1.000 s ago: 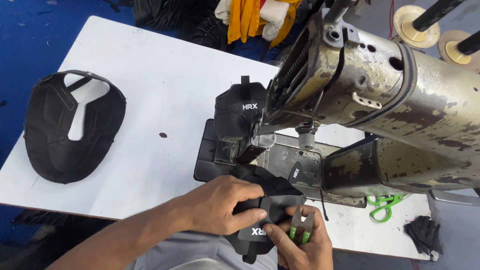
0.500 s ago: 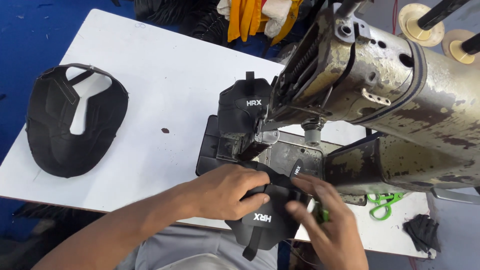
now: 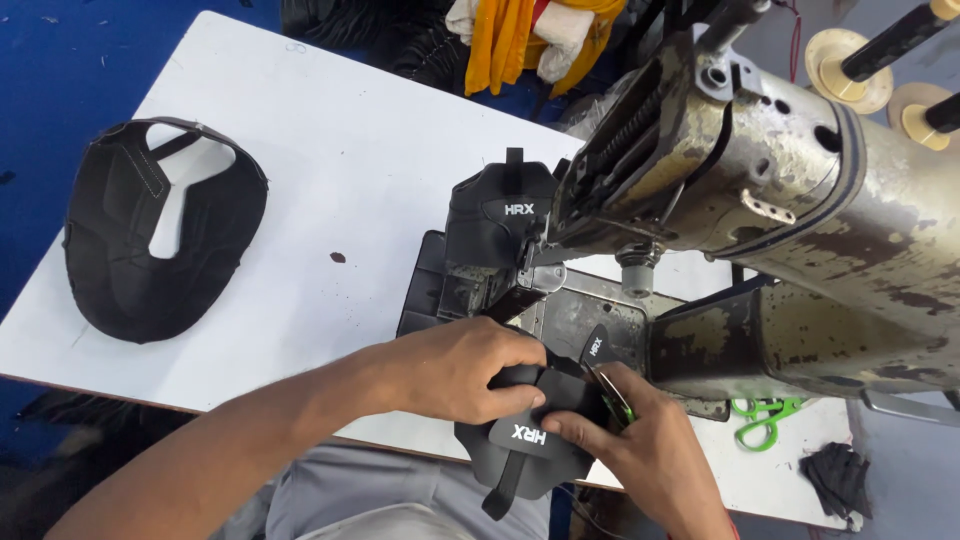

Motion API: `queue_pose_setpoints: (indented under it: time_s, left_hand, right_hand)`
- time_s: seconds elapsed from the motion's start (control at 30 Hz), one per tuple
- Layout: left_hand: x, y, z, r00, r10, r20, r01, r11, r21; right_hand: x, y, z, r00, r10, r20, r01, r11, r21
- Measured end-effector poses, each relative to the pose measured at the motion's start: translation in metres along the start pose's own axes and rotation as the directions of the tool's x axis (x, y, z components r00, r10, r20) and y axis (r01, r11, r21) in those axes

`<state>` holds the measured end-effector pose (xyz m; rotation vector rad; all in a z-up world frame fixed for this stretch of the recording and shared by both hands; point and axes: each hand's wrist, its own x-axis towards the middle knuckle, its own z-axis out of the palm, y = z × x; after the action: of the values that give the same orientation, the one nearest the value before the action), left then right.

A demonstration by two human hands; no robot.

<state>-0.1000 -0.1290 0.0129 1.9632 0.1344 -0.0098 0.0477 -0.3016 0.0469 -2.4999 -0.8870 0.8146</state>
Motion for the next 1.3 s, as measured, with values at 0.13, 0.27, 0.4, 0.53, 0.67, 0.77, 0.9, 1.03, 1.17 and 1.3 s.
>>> queue_pose_setpoints:
  time_s: [0.13, 0.27, 0.4, 0.53, 0.67, 0.77, 0.9, 1.03, 1.17, 1.3]
  left_hand:
    - [0.001, -0.003, 0.000, 1.000, 0.013, 0.020, -0.013, 1.000, 0.026]
    - [0.000, 0.000, -0.001, 1.000, -0.001, 0.018, 0.001, 1.000, -0.002]
    - [0.000, 0.000, 0.000, 1.000, 0.006, 0.022, -0.006, 1.000, -0.009]
    - [0.000, -0.001, 0.000, 1.000, -0.006, 0.019, 0.005, 0.999, 0.036]
    - [0.000, -0.005, 0.001, 0.999, 0.009, 0.037, -0.010, 1.000, 0.021]
    - [0.000, -0.005, -0.001, 0.999, 0.011, 0.041, -0.013, 0.999, 0.046]
    - [0.000, -0.009, -0.002, 0.999, -0.016, 0.034, 0.014, 0.999, 0.053]
    - [-0.001, -0.008, -0.004, 0.997, -0.061, 0.051, 0.059, 0.997, 0.049]
    - [-0.010, -0.008, -0.002, 0.997, -0.058, 0.044, 0.059, 0.998, -0.028]
    - [-0.020, -0.005, -0.004, 0.994, -0.112, 0.014, 0.113, 0.988, -0.110]
  right_hand:
    - [0.000, 0.005, 0.002, 0.999, 0.046, 0.010, -0.047, 0.999, 0.005]
    - [-0.004, -0.001, 0.000, 1.000, -0.017, 0.001, 0.017, 0.999, 0.037]
    - [-0.006, -0.006, -0.004, 1.000, 0.014, 0.005, -0.014, 1.000, 0.010]
    - [-0.003, -0.002, -0.008, 0.999, -0.028, 0.046, 0.029, 1.000, -0.011]
    - [0.001, 0.006, -0.010, 0.990, -0.035, 0.134, 0.041, 0.999, -0.036]
    - [-0.002, -0.007, -0.010, 0.992, -0.001, 0.129, 0.013, 0.996, -0.093]
    - [0.000, -0.005, -0.006, 0.993, 0.045, 0.108, -0.032, 0.992, -0.125]
    - [0.000, -0.009, -0.006, 0.993, 0.049, 0.104, -0.037, 0.993, -0.109]
    - [0.002, 0.002, -0.007, 0.988, 0.035, 0.149, -0.028, 0.998, -0.052]
    - [0.006, 0.000, -0.005, 0.982, -0.032, 0.188, 0.028, 0.999, 0.026]
